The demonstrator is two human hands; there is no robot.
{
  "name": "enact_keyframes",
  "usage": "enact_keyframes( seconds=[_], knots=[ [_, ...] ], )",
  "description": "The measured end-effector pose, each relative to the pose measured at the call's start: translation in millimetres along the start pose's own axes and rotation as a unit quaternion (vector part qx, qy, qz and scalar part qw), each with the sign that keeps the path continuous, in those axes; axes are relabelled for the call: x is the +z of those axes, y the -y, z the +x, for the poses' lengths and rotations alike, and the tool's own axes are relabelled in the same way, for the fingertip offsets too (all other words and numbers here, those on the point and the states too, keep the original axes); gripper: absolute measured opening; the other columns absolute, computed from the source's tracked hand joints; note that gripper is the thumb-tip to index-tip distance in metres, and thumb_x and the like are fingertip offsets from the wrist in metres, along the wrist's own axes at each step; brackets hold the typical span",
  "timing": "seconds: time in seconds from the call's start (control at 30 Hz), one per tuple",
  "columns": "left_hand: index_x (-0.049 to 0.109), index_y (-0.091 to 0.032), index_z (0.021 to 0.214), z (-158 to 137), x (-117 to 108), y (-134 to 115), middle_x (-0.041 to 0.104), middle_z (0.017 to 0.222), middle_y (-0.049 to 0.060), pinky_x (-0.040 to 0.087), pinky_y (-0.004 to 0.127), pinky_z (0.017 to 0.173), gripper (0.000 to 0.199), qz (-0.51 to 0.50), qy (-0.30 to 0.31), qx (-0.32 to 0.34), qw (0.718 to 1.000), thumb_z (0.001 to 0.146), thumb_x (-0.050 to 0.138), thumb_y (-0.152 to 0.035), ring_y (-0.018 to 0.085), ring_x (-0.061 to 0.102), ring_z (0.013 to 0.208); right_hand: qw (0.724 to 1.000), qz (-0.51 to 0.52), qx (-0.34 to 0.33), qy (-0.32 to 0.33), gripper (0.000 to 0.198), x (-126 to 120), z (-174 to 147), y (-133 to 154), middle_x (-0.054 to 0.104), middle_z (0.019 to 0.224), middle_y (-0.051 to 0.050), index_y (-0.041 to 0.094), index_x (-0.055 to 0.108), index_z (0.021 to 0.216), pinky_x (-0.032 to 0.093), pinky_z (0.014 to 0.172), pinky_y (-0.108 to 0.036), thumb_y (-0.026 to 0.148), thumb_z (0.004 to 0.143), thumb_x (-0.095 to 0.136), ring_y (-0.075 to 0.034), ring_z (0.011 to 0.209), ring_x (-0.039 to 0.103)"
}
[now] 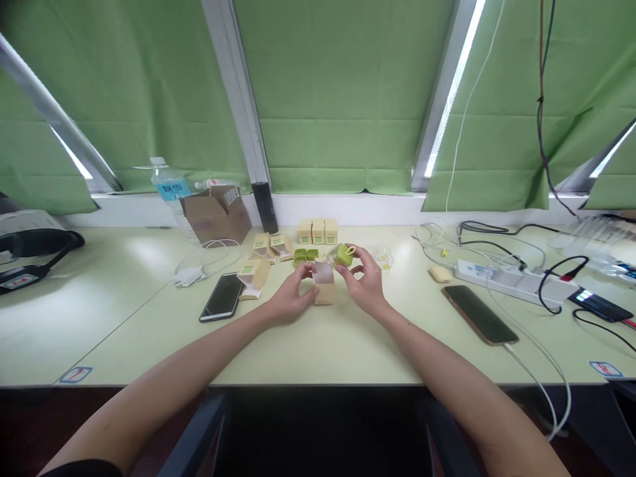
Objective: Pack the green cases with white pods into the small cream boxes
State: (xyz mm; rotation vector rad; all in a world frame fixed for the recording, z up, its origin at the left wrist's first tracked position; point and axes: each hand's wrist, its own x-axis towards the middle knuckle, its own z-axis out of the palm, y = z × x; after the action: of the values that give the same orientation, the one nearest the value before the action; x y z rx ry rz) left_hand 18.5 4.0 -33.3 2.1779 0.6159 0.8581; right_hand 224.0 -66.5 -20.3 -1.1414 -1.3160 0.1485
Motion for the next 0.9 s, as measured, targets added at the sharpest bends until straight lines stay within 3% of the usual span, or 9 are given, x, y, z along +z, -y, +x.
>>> enact_keyframes(
  seconds=[0.23,0.37,0.6,0.73,0.9],
  knots=[
    [0.058,-0.024,0.116,-0.1,0.4,-3.5,0.068,0.123,0.01,0.047,0.045,0.1,0.03,-0.045,0.0,0.024,0.999,0.087,0.066,-0.023,0.032,0.062,0.117,0.996,-0.019,-0.026,0.086,0.045,4.1,-13.0,1.6,0.067,0.13,-0.011,0.026,0.06,0.133,0.058,0.065,-0.031,0.044,0.092,0.064,-0.024,0.108,0.067],
    [0.06,-0.023,0.111,0.2,1.2,-3.3,0.069,0.112,0.009,0.048,0.045,0.095,0.029,-0.052,0.004,0.023,0.998,0.084,0.07,-0.022,0.031,0.064,0.103,0.986,-0.045,-0.068,0.147,0.045,7.8,-17.6,0.9,0.066,0.134,-0.012,0.026,0.059,0.136,0.058,0.064,-0.031,0.042,0.094,0.062,-0.023,0.1,0.068],
    [0.058,-0.024,0.108,1.4,1.7,-0.8,0.068,0.118,0.008,0.046,0.045,0.102,0.025,-0.062,0.003,0.031,0.998,0.085,0.068,-0.021,0.031,0.063,0.115,0.976,-0.131,-0.088,0.15,0.044,0.6,-12.5,-5.2,0.07,0.13,-0.011,0.024,0.059,0.131,0.053,0.06,-0.032,0.038,0.09,0.064,-0.02,0.081,0.067],
    [0.055,-0.023,0.109,1.1,3.0,-0.4,0.067,0.117,0.008,0.046,0.045,0.1,0.026,-0.041,0.0,0.034,0.999,0.086,0.066,-0.022,0.031,0.062,0.113,0.963,-0.199,-0.086,0.159,0.04,-1.9,-11.5,-2.2,0.071,0.127,-0.011,0.023,0.06,0.127,0.054,0.066,-0.034,0.034,0.088,0.061,-0.023,0.086,0.068],
    [0.055,-0.023,0.11,1.9,5.5,2.5,0.066,0.113,0.008,0.046,0.044,0.096,0.027,-0.04,-0.015,0.035,0.998,0.086,0.067,-0.025,0.029,0.06,0.107,0.937,-0.274,-0.088,0.199,0.04,0.4,-14.1,6.6,0.063,0.143,-0.012,0.023,0.06,0.13,0.055,0.072,-0.035,0.029,0.091,0.058,-0.026,0.102,0.07]
  ],
)
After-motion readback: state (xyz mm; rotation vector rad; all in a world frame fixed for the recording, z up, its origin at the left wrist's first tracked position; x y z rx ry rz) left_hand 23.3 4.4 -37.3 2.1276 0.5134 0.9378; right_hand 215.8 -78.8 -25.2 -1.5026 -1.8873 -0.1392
